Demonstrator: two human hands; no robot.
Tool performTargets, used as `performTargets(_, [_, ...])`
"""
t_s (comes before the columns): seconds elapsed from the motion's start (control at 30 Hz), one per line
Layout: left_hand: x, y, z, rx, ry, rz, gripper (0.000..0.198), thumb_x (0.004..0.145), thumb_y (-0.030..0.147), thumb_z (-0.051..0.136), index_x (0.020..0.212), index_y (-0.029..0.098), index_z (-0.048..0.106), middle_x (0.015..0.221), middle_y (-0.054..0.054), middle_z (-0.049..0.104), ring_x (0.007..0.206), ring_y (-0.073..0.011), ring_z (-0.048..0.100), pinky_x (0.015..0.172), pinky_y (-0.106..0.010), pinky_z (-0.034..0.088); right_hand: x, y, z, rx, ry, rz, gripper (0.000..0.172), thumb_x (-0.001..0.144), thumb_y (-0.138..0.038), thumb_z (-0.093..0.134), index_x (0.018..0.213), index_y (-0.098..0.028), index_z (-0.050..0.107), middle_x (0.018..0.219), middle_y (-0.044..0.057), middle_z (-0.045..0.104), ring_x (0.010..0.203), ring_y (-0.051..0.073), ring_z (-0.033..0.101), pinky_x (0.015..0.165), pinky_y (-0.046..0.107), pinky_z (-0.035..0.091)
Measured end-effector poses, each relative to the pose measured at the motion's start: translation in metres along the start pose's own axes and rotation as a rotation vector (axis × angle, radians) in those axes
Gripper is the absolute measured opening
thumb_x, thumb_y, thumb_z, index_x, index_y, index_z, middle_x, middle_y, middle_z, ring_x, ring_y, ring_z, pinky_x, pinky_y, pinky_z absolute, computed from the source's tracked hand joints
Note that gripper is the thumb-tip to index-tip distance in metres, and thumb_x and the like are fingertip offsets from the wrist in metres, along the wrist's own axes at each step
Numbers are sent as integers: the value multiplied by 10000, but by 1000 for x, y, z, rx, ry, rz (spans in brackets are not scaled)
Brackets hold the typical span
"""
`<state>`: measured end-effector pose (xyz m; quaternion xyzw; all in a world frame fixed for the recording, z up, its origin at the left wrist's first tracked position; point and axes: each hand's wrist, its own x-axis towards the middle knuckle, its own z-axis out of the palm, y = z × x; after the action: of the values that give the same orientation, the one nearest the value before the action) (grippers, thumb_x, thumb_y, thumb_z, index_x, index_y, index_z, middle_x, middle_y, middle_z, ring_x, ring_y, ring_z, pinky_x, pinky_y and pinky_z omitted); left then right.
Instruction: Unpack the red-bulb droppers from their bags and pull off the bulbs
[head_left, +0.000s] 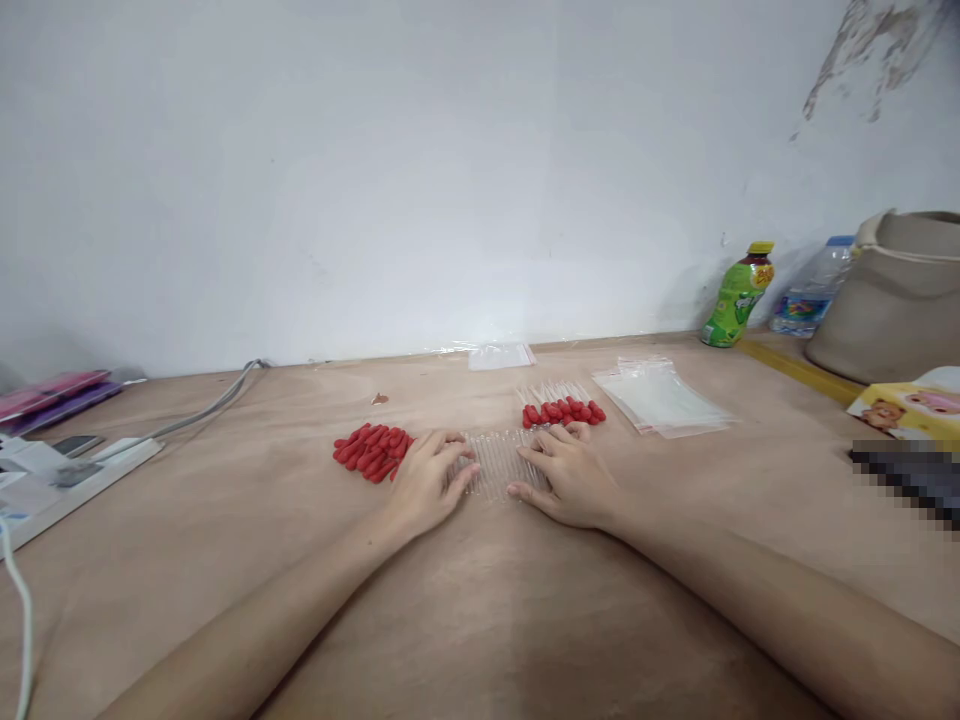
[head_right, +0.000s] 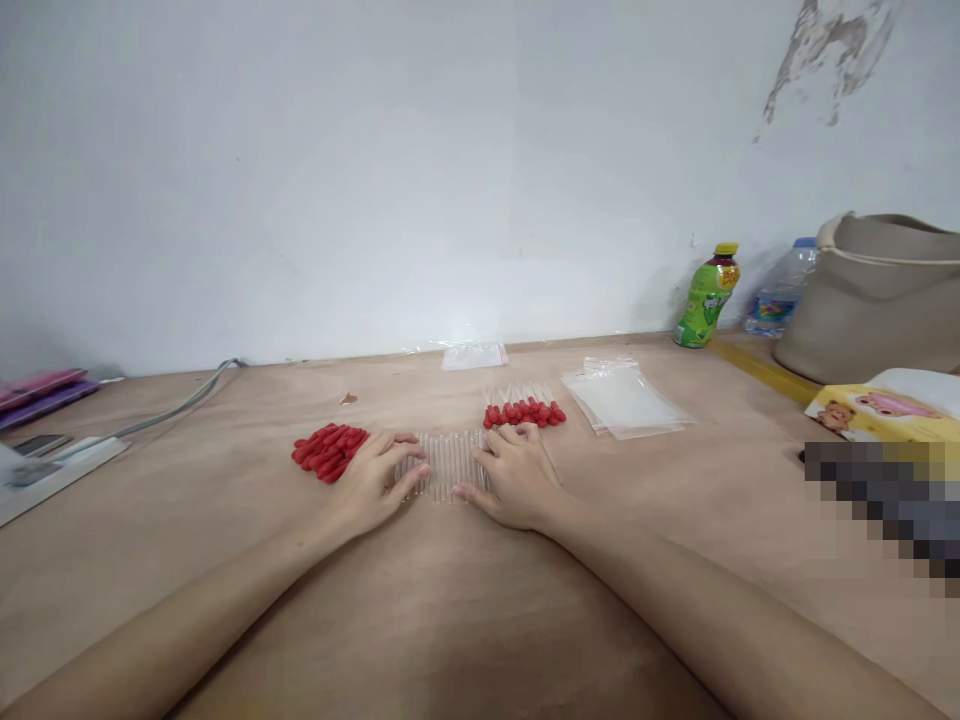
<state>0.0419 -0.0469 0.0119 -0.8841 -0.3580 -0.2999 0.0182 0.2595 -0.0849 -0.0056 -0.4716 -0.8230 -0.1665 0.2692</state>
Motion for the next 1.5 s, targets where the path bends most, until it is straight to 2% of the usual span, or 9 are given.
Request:
performTargets(0.17, [43,7,30,-32,-33,-125,189,812,331,492,853,190,610,879,-52,566,903,-196,508,807,-327,401,-6,1,-3,51,48,11,364,805,-495,462,876,-194,655,740,51,571,756,175,448,753,356,248])
performTargets(0.37, [97,21,58,53,-147,-302,406,692,575,531,734,181,620,851,-88,567,923,-263,500,800,-385,368,-18,8,-1,93,171,-10,245,801,-381,515,707,-224,678,581,7,523,650,132,436,715,326,251])
performTargets(0.7, [106,20,69,69,-190,-246,298,782,429,475,704,169,599,873,-86,603,946,-253,501,826,-390,333,-17,6,1,98,208,-22,243,800,-338,521,646,-224,670,556,2,523,635,129,424,716,331,263])
performTargets(0.83, [97,20,64,71,-119,-331,313,844,364,378,752,143,580,871,-114,607,904,-256,523,765,-387,364,-18,8,2,115,240,0,224,804,-323,516,682,-215,669,570,6,530,620,129,436,734,342,292])
performTargets(0.93, [76,19,47,58,-70,-313,252,849,344,387,815,155,551,893,-84,602,907,-224,519,774,-357,376,-18,10,2,124,335,60,229,799,-321,518,939,-189,642,791,58,596,739,169,510,755,355,347])
performTargets(1.0, [54,16,32,51,-50,-235,187,838,322,427,853,172,538,910,-57,597,927,-201,508,812,-339,370,-16,12,2,121,394,77,375,795,-324,518,1134,-165,543,1009,110,576,910,217,520,804,378,375])
performTargets(1.1, [19,8,12,69,-3,43,136,839,269,445,878,173,533,888,-51,600,882,-190,518,801,-345,384,-14,13,1,97,385,7,500,796,-322,520,1257,-154,424,1205,137,496,1110,255,445,916,418,352])
performTargets(1.27, [-12,-4,2,116,121,318,84,807,185,509,884,175,541,874,-35,636,921,-182,543,888,-369,373,-12,8,-1,72,217,-163,420,815,-368,507,1195,-192,492,1186,90,548,1173,249,417,1022,501,216])
performTargets(1.5, [-12,-1,7,153,178,395,100,791,186,533,878,172,578,876,-30,666,919,-177,580,932,-382,380,-14,8,7,144,174,-192,196,842,-274,501,996,-232,615,1014,1,653,1127,198,476,1059,522,77])
